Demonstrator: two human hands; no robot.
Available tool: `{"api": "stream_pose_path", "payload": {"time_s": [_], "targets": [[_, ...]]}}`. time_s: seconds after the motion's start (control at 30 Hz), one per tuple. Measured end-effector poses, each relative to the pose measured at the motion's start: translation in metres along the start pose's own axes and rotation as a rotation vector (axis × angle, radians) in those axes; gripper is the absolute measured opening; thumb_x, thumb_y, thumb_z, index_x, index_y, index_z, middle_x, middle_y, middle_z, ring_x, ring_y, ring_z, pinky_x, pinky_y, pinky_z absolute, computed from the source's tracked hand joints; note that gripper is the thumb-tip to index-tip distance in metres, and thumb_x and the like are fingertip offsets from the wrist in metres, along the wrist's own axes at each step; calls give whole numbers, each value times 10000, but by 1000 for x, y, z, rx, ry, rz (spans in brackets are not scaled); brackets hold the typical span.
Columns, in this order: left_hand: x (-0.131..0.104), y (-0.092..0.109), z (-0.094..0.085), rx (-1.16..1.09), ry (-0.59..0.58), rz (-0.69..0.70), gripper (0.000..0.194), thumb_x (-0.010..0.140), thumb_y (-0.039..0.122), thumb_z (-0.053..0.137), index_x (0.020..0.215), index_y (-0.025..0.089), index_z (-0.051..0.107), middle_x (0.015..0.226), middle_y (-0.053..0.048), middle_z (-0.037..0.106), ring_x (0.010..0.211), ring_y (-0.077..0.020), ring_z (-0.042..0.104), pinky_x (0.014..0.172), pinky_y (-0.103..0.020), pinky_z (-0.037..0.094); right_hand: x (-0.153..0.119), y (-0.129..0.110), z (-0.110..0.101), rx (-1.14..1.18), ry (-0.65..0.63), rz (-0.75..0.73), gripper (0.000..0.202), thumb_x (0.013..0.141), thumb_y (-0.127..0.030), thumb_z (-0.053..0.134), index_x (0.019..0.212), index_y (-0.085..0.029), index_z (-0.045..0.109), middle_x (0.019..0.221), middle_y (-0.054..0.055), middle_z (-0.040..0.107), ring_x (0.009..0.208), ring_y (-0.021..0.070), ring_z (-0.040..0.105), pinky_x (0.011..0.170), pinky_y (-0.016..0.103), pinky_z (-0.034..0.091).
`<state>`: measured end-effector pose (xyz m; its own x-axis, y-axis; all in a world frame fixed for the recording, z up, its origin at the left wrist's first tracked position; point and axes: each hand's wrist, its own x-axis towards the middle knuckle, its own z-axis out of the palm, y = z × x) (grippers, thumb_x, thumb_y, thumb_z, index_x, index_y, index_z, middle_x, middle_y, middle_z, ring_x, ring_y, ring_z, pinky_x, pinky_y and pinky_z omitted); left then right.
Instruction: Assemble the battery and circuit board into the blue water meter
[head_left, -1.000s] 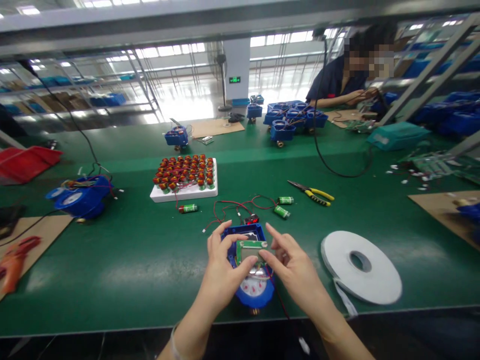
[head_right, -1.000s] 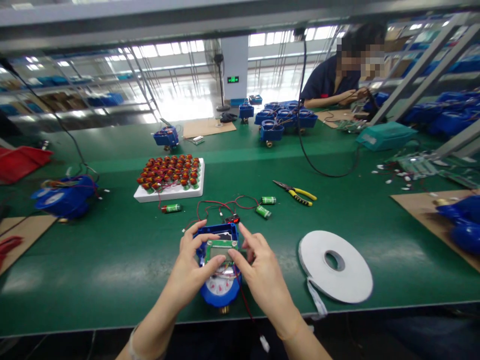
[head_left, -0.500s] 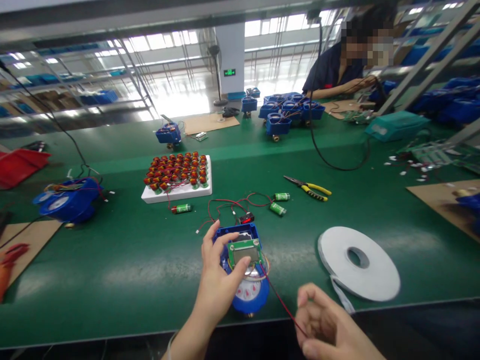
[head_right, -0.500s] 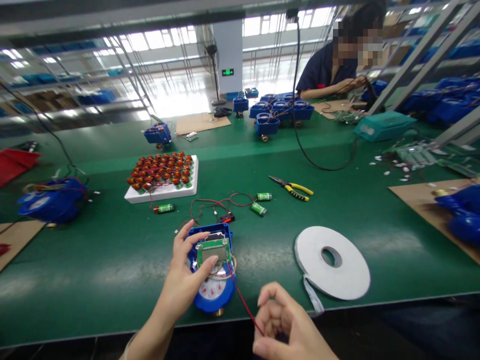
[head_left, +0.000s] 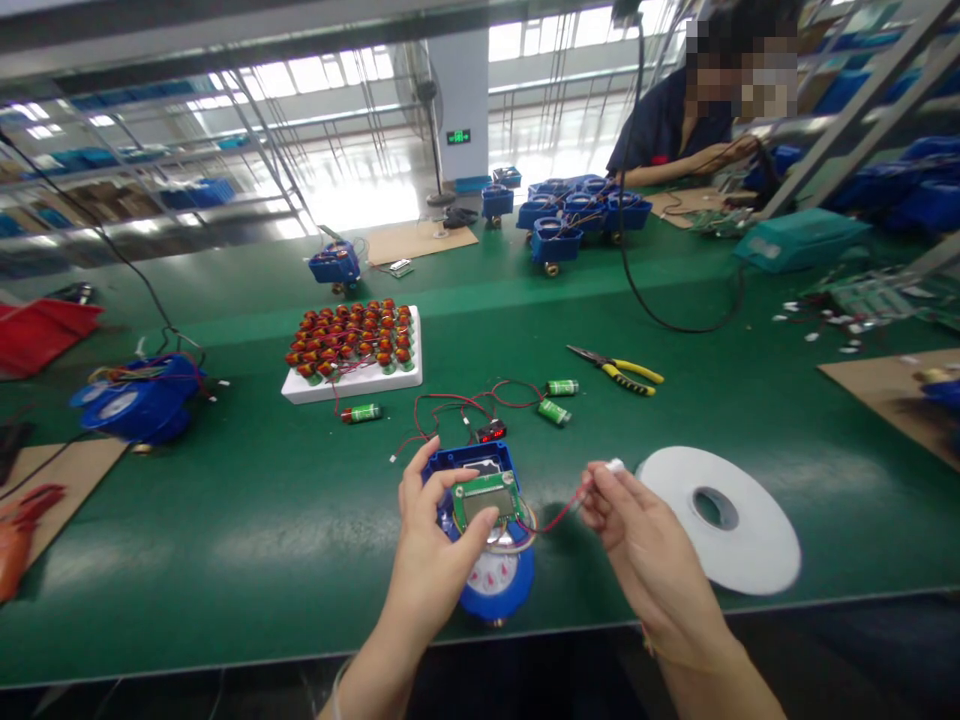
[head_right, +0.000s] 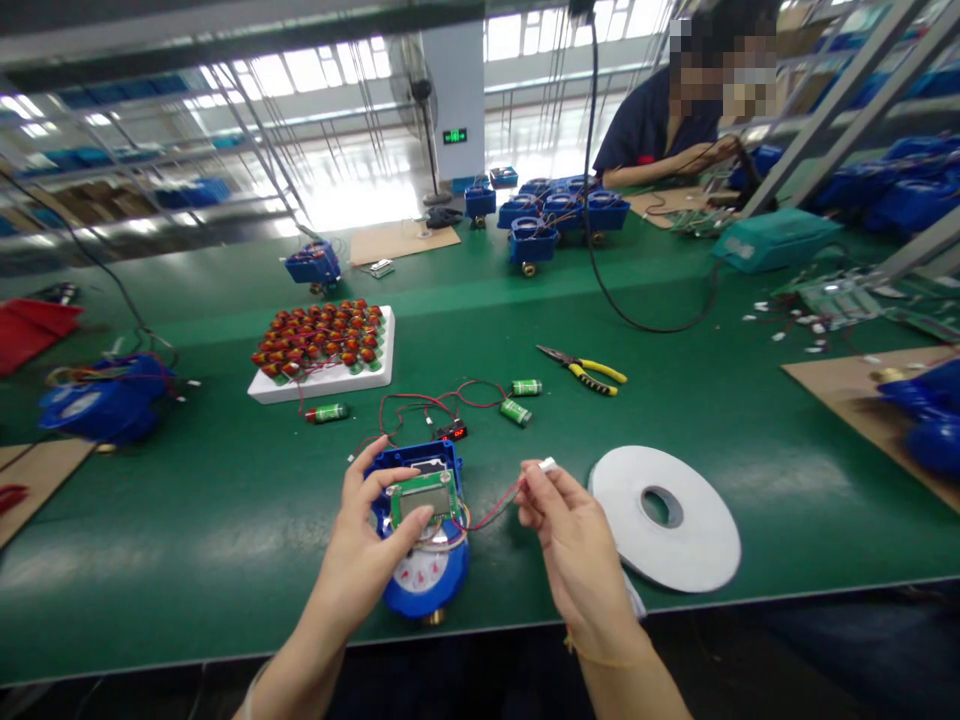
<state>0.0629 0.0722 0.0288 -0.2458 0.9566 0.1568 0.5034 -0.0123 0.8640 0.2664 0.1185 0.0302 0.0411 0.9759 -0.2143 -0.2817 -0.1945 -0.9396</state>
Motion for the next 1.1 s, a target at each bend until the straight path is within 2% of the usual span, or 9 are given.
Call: {"api": "stream_pose_path", "payload": {"time_s": [0.17, 0.27, 0.37, 0.5, 0.73, 0.8, 0.9, 1.0, 1.1], "targets": [[-1, 0, 0, 24, -8, 0, 252, 797, 286, 690, 1043, 280, 640, 1477, -60, 339, 1371, -309, 332, 1138, -587, 235, 34, 11, 14, -139, -35, -55, 477, 679, -505, 824, 968, -135, 741, 724, 23, 608, 589, 127, 456, 498, 225, 357], [-1, -3, -2, 26, -28, -11, 333, 806, 318, 684, 1133, 306, 620, 1492, -56, 322, 1383, -317, 314, 1135, -589, 245, 39, 15, 21, -199, -99, -63, 487, 723, -486, 787, 1070, -147, 738, 763, 30, 659, 586, 128, 474, 531, 242, 382], [-1, -7, -6, -2, -56, -17, 474, 820, 366, 672, 1274, 340, 539, 1507, -62, 309, 1403, -314, 284, 1139, -582, 245, 38, 17, 26, -239, -137, -77, 447, 756, -479, 761, 1083, -175, 737, 991, 67, 707, 790, 201, 601, 726, 318, 486], [-1, -9, -11, -48, -93, -40, 522, 824, 426, 666, 1317, 362, 507, 1520, -52, 315, 1417, -314, 267, 1146, -576, 239, 36, 21, 29, -258, -161, -86, 431, 768, -485, 750, 1074, -182, 740, 1141, 81, 673, 1080, 282, 594, 1003, 423, 429], [8, -13, -23, -234, -58, -70, 539, 831, 548, 615, 1308, 308, 538, 1507, -70, 367, 1403, -309, 312, 1141, -495, 295, 37, 24, 28, -281, -153, -13, 580, 749, -497, 770, 1173, -113, 679, 1010, 110, 705, 906, 269, 660, 766, 342, 548], [20, -24, -34, -261, 51, -143, 503, 852, 540, 585, 1278, 275, 558, 1420, -88, 478, 1314, -287, 439, 1066, -436, 397, 38, 24, 27, -305, -147, -7, 571, 742, -506, 763, 1148, -112, 686, 976, 104, 708, 869, 250, 661, 728, 306, 540], [44, -48, -55, -96, 200, -310, 546, 814, 563, 585, 1223, 201, 597, 1254, -114, 602, 1075, -258, 586, 861, -363, 492, 39, 24, 26, -336, -154, -22, 534, 753, -505, 740, 1124, -124, 693, 975, 99, 706, 859, 236, 657, 728, 288, 530], [66, -68, -69, 20, 104, -416, 593, 711, 569, 643, 1123, 144, 677, 1115, -132, 666, 890, -246, 606, 669, -320, 478, 40, 24, 27, -335, -177, -31, 506, 765, -504, 720, 1112, -137, 692, 1004, 98, 702, 867, 234, 654, 760, 297, 527], [76, -77, -71, -47, -62, -490, 534, 664, 556, 685, 982, 131, 742, 884, -108, 716, 715, -209, 590, 511, -268, 408, 41, 24, 28, -333, -188, -30, 484, 771, -500, 705, 1097, -142, 693, 978, 91, 701, 870, 237, 651, 767, 303, 523]]}}
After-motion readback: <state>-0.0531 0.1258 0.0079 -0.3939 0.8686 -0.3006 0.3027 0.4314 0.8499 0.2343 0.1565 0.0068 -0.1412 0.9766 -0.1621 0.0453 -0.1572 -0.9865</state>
